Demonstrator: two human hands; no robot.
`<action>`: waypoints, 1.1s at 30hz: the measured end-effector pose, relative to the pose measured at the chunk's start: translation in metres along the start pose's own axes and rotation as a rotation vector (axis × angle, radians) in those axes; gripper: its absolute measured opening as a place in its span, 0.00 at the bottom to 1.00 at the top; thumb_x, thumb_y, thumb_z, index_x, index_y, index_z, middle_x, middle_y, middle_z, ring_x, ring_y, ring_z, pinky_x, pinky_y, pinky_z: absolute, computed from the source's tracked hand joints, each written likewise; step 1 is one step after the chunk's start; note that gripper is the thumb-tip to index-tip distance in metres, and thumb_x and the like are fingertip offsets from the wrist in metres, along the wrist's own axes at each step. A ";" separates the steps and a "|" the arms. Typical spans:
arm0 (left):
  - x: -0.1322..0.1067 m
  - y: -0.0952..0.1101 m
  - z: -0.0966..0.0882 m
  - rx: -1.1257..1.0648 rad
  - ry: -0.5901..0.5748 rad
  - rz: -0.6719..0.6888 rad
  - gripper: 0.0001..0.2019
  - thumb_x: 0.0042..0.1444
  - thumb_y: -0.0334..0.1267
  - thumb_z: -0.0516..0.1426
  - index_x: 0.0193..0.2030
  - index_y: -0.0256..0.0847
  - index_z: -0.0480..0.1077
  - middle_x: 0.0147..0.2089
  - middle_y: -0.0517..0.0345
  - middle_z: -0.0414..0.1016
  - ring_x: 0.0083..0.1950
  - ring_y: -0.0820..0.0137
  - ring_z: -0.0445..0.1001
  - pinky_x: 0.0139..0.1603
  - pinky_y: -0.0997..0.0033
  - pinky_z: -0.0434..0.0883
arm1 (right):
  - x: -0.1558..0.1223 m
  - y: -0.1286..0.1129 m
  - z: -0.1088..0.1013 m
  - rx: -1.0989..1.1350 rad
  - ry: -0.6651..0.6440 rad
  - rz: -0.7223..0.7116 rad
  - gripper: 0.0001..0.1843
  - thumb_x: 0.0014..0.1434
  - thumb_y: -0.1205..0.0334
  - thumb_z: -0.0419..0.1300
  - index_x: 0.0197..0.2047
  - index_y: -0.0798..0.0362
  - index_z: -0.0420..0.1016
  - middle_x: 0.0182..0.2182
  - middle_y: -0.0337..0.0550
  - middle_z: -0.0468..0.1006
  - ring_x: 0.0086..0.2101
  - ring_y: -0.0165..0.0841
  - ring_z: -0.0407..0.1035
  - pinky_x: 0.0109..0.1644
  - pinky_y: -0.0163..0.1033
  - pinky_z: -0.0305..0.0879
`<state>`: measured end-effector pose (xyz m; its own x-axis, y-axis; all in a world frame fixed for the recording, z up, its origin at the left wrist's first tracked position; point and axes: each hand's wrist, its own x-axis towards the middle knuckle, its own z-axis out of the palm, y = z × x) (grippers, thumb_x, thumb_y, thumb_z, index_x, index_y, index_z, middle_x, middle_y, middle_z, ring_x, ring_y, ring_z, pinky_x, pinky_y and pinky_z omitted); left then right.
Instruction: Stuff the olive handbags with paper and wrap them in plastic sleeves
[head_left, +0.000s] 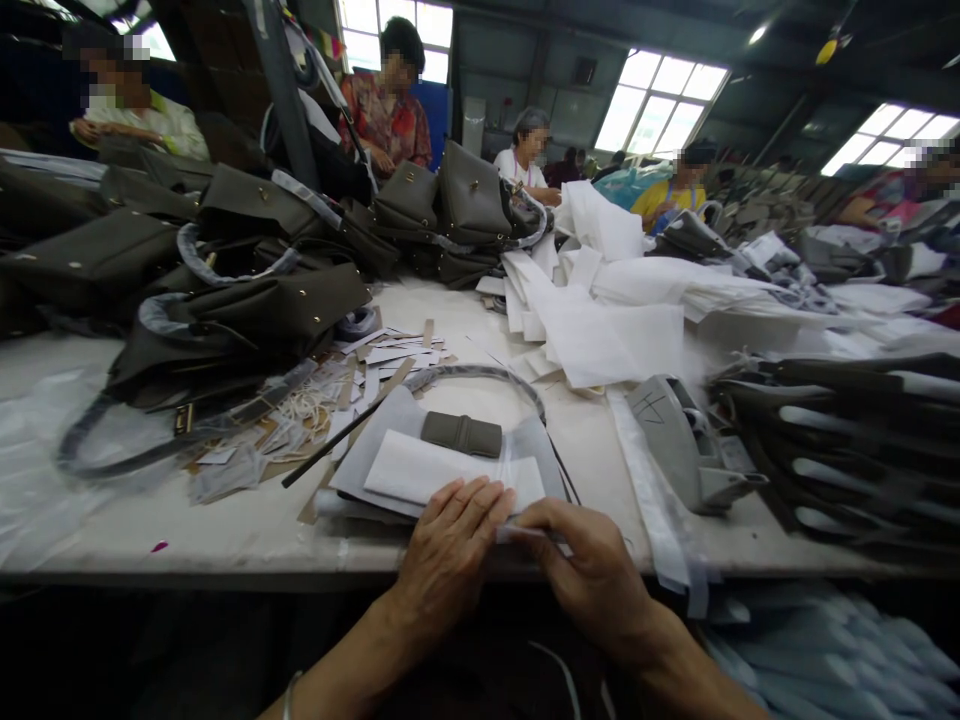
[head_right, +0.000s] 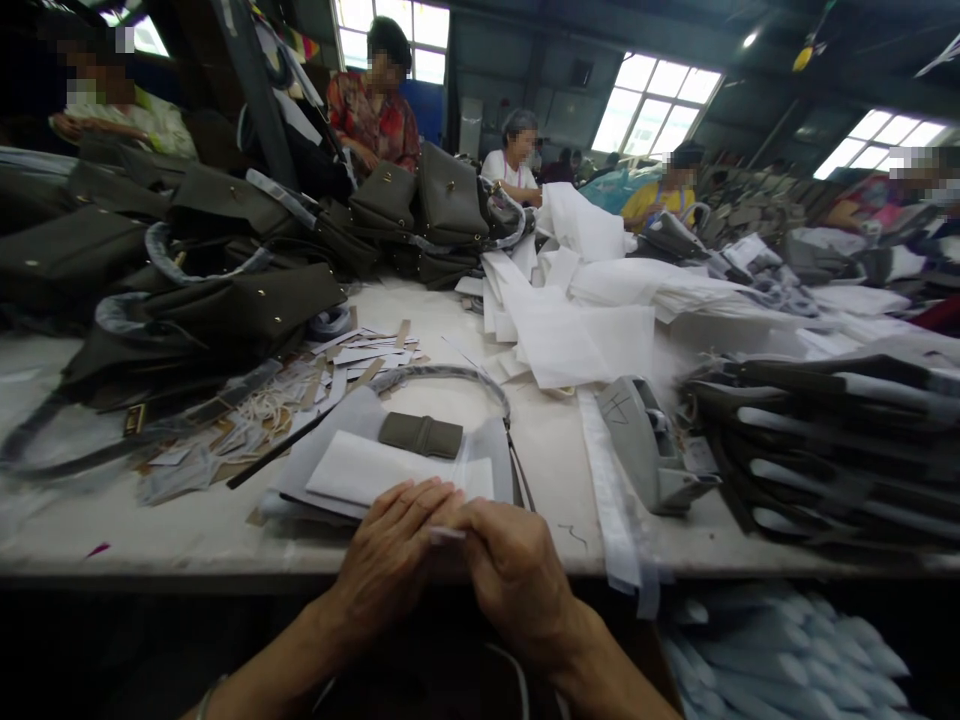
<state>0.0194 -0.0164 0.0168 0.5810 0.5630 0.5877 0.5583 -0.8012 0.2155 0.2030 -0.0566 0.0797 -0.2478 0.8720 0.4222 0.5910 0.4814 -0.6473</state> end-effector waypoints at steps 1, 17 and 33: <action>0.001 0.002 -0.003 -0.048 -0.017 -0.022 0.20 0.63 0.32 0.51 0.62 0.40 0.66 0.61 0.53 0.73 0.64 0.64 0.67 0.67 0.59 0.59 | 0.008 0.002 -0.002 0.004 -0.002 0.055 0.06 0.66 0.66 0.56 0.36 0.50 0.72 0.28 0.36 0.76 0.28 0.28 0.70 0.36 0.31 0.63; 0.022 0.008 0.006 -0.057 0.146 -0.115 0.11 0.66 0.32 0.52 0.52 0.38 0.71 0.42 0.53 0.78 0.46 0.64 0.76 0.52 0.60 0.67 | 0.058 0.059 0.001 -0.031 -0.205 0.539 0.05 0.56 0.64 0.62 0.28 0.51 0.72 0.26 0.35 0.72 0.28 0.30 0.66 0.35 0.35 0.60; 0.016 0.002 0.016 -0.023 0.091 -0.053 0.13 0.68 0.38 0.51 0.53 0.40 0.73 0.57 0.55 0.76 0.64 0.64 0.68 0.68 0.61 0.57 | 0.072 0.078 0.006 0.003 -0.286 0.632 0.04 0.52 0.64 0.64 0.26 0.52 0.75 0.22 0.33 0.73 0.25 0.28 0.65 0.29 0.32 0.56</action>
<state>0.0393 -0.0062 0.0143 0.4939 0.5848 0.6435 0.5728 -0.7756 0.2652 0.2264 0.0440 0.0557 -0.0496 0.9743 -0.2196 0.6868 -0.1264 -0.7158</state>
